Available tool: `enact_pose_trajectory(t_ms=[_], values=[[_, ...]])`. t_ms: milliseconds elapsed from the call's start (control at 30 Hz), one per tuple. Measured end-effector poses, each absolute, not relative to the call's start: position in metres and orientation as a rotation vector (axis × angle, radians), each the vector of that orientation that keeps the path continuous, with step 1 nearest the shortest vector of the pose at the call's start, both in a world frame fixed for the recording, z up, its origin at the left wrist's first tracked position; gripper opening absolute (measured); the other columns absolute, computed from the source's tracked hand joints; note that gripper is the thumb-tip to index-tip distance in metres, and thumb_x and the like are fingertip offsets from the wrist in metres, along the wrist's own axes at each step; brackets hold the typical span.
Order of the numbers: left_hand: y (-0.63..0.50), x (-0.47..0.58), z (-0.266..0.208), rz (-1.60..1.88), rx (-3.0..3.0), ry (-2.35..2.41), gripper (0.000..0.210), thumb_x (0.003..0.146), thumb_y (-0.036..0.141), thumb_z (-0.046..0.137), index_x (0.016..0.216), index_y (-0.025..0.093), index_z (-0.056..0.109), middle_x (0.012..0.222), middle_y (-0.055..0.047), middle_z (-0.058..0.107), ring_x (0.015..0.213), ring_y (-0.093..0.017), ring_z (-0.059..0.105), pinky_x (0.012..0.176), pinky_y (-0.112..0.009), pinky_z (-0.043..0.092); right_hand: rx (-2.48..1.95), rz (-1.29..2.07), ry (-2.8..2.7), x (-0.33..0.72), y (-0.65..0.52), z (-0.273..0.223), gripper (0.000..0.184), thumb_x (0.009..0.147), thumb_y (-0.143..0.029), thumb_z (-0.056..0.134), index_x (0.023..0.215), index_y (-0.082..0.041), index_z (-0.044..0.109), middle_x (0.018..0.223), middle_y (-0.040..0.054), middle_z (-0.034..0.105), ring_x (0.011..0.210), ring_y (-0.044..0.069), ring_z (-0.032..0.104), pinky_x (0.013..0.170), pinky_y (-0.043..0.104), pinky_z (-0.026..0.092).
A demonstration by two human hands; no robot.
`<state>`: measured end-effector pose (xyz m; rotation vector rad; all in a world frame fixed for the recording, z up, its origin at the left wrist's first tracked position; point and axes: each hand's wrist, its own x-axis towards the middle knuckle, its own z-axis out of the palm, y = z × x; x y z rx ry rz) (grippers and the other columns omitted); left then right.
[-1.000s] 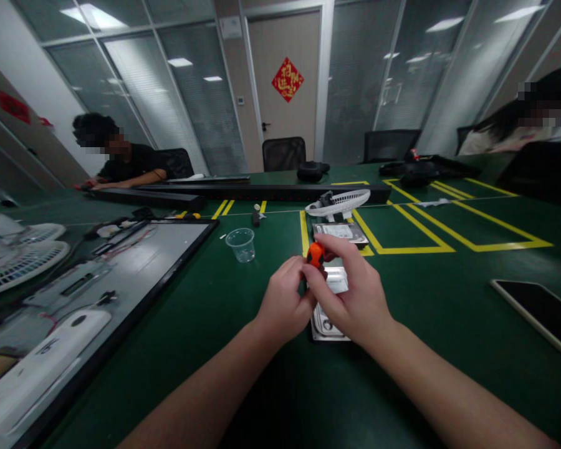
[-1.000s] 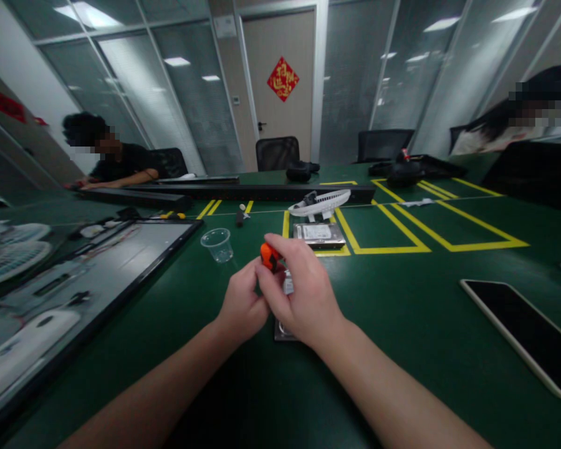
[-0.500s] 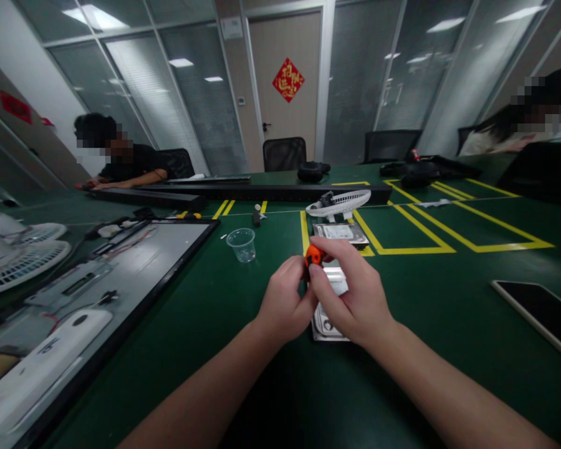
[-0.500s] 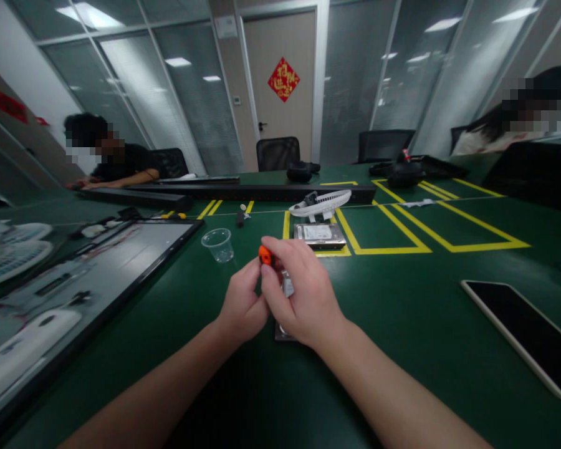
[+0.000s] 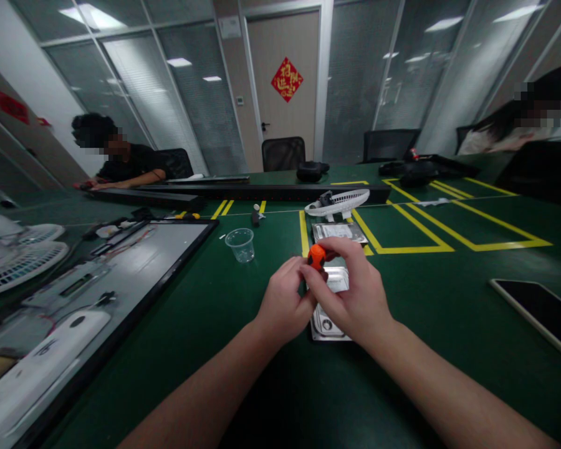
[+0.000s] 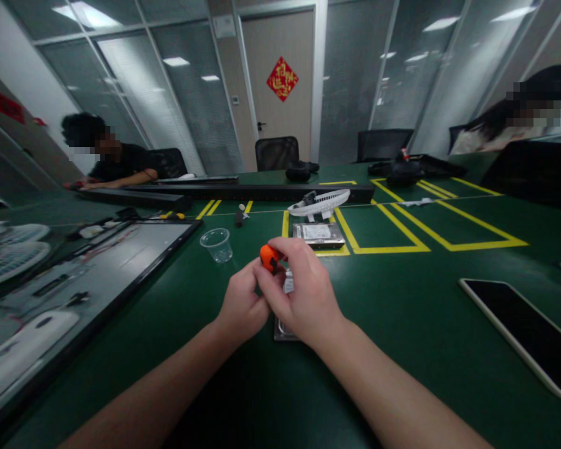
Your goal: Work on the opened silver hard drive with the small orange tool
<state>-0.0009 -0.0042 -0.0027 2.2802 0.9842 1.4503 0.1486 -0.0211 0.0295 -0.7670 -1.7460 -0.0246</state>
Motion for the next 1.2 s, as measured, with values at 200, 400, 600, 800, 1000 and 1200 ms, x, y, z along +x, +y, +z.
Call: enact_pose_trajectory(t_ms=[200,400,600,800,1000,1200], values=[[-0.0066,-0.0022,-0.0013,1.416,2.214,0.915,0.015,0.103,0.028,0.053,0.107,0.019,0.064,0.105,-0.009,0.071,0.096,-0.024,0.069,0.086,-0.038,0.055,-0.703,0.050,-1.814,0.1509,-0.0208,0.0296,0.053,0.096,-0.019,0.062,0.147,-0.025,0.049,0.119,0.0086,0.068,0.101,0.023,0.067,0.090,0.043,0.059],[-0.0088,-0.0021,0.0007,1.403,2.200,0.857,0.023,0.107,0.031,0.045,0.114,0.019,0.063,0.113,-0.011,0.071,0.102,-0.025,0.069,0.092,-0.040,0.054,-0.675,0.085,-1.857,0.1523,-0.0221,0.0313,0.054,0.097,-0.017,0.058,0.150,-0.026,0.048,0.123,0.0087,0.067,0.107,0.023,0.064,0.095,0.044,0.057],[-0.0079,-0.0020,-0.0002,1.411,2.222,0.893,0.019,0.105,0.029,0.048,0.111,0.018,0.063,0.107,-0.011,0.071,0.096,-0.024,0.068,0.086,-0.038,0.054,-0.687,0.069,-1.854,0.1511,-0.0229,0.0338,0.043,0.097,-0.015,0.059,0.139,-0.020,0.056,0.119,0.0085,0.068,0.105,0.021,0.065,0.095,0.039,0.056],[-0.0051,-0.0020,-0.0026,1.417,2.251,0.949,0.010,0.096,0.022,0.061,0.105,0.018,0.064,0.100,-0.007,0.069,0.091,-0.023,0.066,0.081,-0.035,0.052,-0.725,0.029,-1.805,0.1503,-0.0214,0.0316,0.037,0.094,-0.018,0.065,0.130,-0.020,0.057,0.112,0.0066,0.068,0.099,0.020,0.067,0.090,0.035,0.057],[-0.0041,-0.0015,-0.0029,1.439,2.279,0.953,0.007,0.094,0.019,0.061,0.101,0.018,0.064,0.096,-0.007,0.068,0.088,-0.023,0.066,0.079,-0.034,0.052,-0.750,0.029,-1.785,0.1497,-0.0203,0.0301,0.035,0.093,-0.019,0.068,0.126,-0.022,0.056,0.110,0.0059,0.068,0.097,0.020,0.068,0.088,0.035,0.058],[-0.0050,-0.0027,-0.0041,1.415,2.240,0.926,0.010,0.099,0.022,0.055,0.102,0.018,0.064,0.099,-0.008,0.070,0.090,-0.023,0.067,0.081,-0.036,0.052,-0.728,0.046,-1.821,0.1501,-0.0215,0.0312,0.042,0.094,-0.018,0.065,0.134,-0.022,0.055,0.113,0.0068,0.068,0.098,0.020,0.068,0.088,0.037,0.058]])
